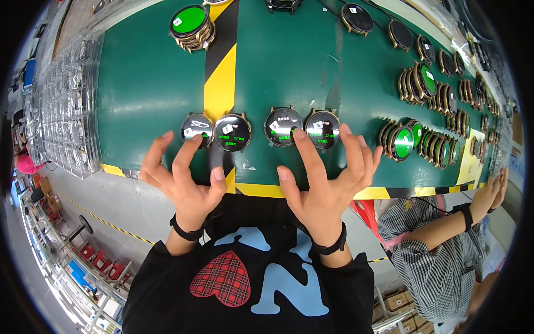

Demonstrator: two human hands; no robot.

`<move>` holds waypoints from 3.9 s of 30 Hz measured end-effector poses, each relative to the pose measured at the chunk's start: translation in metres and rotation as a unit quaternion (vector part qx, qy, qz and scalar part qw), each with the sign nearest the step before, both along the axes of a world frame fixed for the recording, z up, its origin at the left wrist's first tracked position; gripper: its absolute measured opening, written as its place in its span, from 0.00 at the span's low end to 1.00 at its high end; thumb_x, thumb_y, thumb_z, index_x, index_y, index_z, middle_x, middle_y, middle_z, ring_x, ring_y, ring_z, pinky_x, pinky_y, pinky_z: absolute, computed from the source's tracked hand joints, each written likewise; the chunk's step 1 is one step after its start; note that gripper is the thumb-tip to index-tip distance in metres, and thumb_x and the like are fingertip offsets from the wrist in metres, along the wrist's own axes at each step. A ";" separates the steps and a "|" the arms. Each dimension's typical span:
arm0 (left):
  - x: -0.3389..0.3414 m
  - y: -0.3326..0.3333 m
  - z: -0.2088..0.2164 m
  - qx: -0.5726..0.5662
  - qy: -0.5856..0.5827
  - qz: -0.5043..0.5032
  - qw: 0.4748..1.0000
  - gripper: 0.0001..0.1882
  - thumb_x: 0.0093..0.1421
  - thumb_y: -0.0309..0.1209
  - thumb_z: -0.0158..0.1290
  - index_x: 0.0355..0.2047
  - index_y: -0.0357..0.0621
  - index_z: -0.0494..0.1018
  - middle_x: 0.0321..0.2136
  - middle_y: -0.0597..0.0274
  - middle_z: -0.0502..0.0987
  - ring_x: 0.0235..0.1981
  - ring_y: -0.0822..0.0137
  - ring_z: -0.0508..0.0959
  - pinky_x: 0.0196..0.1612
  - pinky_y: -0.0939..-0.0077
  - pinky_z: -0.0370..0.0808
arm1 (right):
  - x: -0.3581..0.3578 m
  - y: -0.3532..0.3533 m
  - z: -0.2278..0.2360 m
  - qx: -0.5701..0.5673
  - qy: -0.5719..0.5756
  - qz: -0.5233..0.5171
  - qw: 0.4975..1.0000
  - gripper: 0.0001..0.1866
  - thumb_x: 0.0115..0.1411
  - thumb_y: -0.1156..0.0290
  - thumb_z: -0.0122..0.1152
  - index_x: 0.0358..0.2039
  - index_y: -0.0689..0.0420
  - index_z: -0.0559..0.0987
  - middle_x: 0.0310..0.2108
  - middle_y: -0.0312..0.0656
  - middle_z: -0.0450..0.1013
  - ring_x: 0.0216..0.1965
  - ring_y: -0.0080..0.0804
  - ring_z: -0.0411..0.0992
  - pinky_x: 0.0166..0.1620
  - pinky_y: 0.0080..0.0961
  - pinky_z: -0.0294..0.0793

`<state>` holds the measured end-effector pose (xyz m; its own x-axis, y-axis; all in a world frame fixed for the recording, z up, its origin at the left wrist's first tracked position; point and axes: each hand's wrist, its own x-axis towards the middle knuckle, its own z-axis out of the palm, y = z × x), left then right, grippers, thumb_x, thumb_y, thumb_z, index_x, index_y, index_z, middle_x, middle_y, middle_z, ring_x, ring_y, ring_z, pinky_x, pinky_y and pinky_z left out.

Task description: The person moves smartwatches from a stack to the table, taps their screens to cycle through various display modes, and then picks one up to inspect it.

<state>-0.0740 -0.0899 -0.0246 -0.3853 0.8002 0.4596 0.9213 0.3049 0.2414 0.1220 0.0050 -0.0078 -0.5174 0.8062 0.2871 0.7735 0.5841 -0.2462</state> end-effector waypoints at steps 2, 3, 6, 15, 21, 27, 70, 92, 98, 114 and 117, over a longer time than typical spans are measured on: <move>-0.001 0.000 0.002 -0.008 -0.001 0.001 1.000 0.22 0.56 0.54 0.56 0.45 0.59 0.81 0.55 0.54 0.68 0.52 0.52 0.62 0.56 0.57 0.60 | 0.000 0.000 0.001 0.003 -0.006 0.000 1.000 0.25 0.60 0.54 0.62 0.56 0.48 0.79 0.67 0.52 0.55 0.67 0.56 0.52 0.70 0.64 0.43; -0.001 0.001 0.003 -0.015 -0.002 0.001 1.000 0.22 0.55 0.54 0.56 0.45 0.60 0.81 0.55 0.54 0.68 0.52 0.52 0.62 0.56 0.57 0.60 | -0.001 0.001 0.001 0.000 0.000 0.003 1.000 0.25 0.60 0.55 0.62 0.56 0.49 0.79 0.66 0.52 0.56 0.67 0.55 0.53 0.70 0.62 0.44; -0.001 -0.001 0.004 -0.022 -0.001 -0.006 1.000 0.21 0.55 0.54 0.56 0.45 0.62 0.82 0.56 0.55 0.68 0.53 0.52 0.62 0.57 0.56 0.59 | -0.001 0.000 -0.001 -0.007 0.011 0.007 1.000 0.25 0.61 0.56 0.61 0.57 0.52 0.78 0.66 0.53 0.58 0.66 0.54 0.54 0.69 0.59 0.48; 0.000 0.002 0.008 -0.047 0.022 -0.079 0.996 0.22 0.51 0.55 0.58 0.47 0.77 0.82 0.60 0.59 0.65 0.63 0.49 0.58 0.67 0.42 0.50 | 0.006 -0.004 -0.008 -0.023 0.137 -0.078 0.987 0.25 0.62 0.67 0.62 0.58 0.62 0.73 0.62 0.53 0.64 0.61 0.49 0.62 0.62 0.42 0.61; -0.001 0.003 0.007 -0.055 0.014 -0.100 0.993 0.23 0.49 0.55 0.59 0.47 0.81 0.81 0.61 0.60 0.64 0.65 0.47 0.56 0.69 0.36 0.45 | 0.004 -0.004 -0.007 -0.023 0.149 -0.092 0.984 0.23 0.63 0.70 0.60 0.58 0.63 0.74 0.62 0.53 0.64 0.61 0.48 0.64 0.62 0.41 0.63; -0.004 0.000 0.000 -0.006 -0.019 -0.072 0.997 0.22 0.52 0.52 0.57 0.46 0.65 0.82 0.60 0.58 0.66 0.63 0.46 0.60 0.68 0.39 0.51 | 0.003 -0.004 -0.006 -0.038 0.136 -0.081 0.987 0.23 0.64 0.70 0.60 0.58 0.63 0.74 0.63 0.53 0.62 0.61 0.48 0.64 0.63 0.42 0.64; -0.004 0.005 -0.001 0.014 0.001 -0.053 0.999 0.20 0.60 0.48 0.51 0.44 0.51 0.81 0.60 0.51 0.69 0.64 0.42 0.62 0.65 0.44 0.61 | -0.002 0.003 -0.002 0.009 0.031 0.017 0.999 0.26 0.58 0.57 0.64 0.56 0.52 0.78 0.66 0.54 0.59 0.64 0.55 0.57 0.65 0.49 0.55; -0.003 0.002 -0.002 0.061 -0.052 -0.058 0.995 0.17 0.60 0.41 0.52 0.45 0.45 0.77 0.57 0.52 0.72 0.63 0.46 0.66 0.66 0.45 0.61 | 0.008 -0.003 -0.010 -0.028 0.152 -0.056 0.986 0.22 0.63 0.70 0.60 0.57 0.64 0.75 0.64 0.54 0.59 0.64 0.51 0.62 0.65 0.45 0.64; -0.005 0.001 -0.002 0.061 -0.035 -0.048 0.996 0.14 0.59 0.35 0.54 0.43 0.43 0.77 0.55 0.52 0.74 0.61 0.47 0.69 0.64 0.48 0.66 | 0.005 -0.001 -0.012 -0.011 0.127 -0.016 0.992 0.23 0.61 0.65 0.62 0.56 0.60 0.77 0.64 0.54 0.60 0.64 0.53 0.59 0.65 0.47 0.60; -0.003 0.004 0.000 0.033 -0.023 -0.062 0.997 0.17 0.56 0.40 0.56 0.44 0.50 0.82 0.58 0.50 0.71 0.63 0.45 0.65 0.67 0.46 0.61 | 0.000 0.002 -0.008 0.009 0.054 0.033 0.998 0.24 0.58 0.56 0.64 0.55 0.48 0.81 0.66 0.53 0.60 0.64 0.56 0.57 0.66 0.49 0.53; -0.002 0.006 0.001 0.042 -0.031 -0.077 0.996 0.17 0.56 0.43 0.56 0.43 0.56 0.83 0.60 0.51 0.70 0.65 0.44 0.63 0.69 0.44 0.57 | 0.001 0.001 -0.002 0.005 0.044 0.031 0.999 0.23 0.59 0.58 0.64 0.54 0.52 0.81 0.65 0.53 0.60 0.64 0.56 0.57 0.65 0.49 0.58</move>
<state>-0.0760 -0.0844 -0.0238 -0.2901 0.8123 0.5059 0.9382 0.1373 0.3176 0.1227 0.0058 -0.0099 -0.5379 0.7709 0.3411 0.7116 0.6322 -0.3065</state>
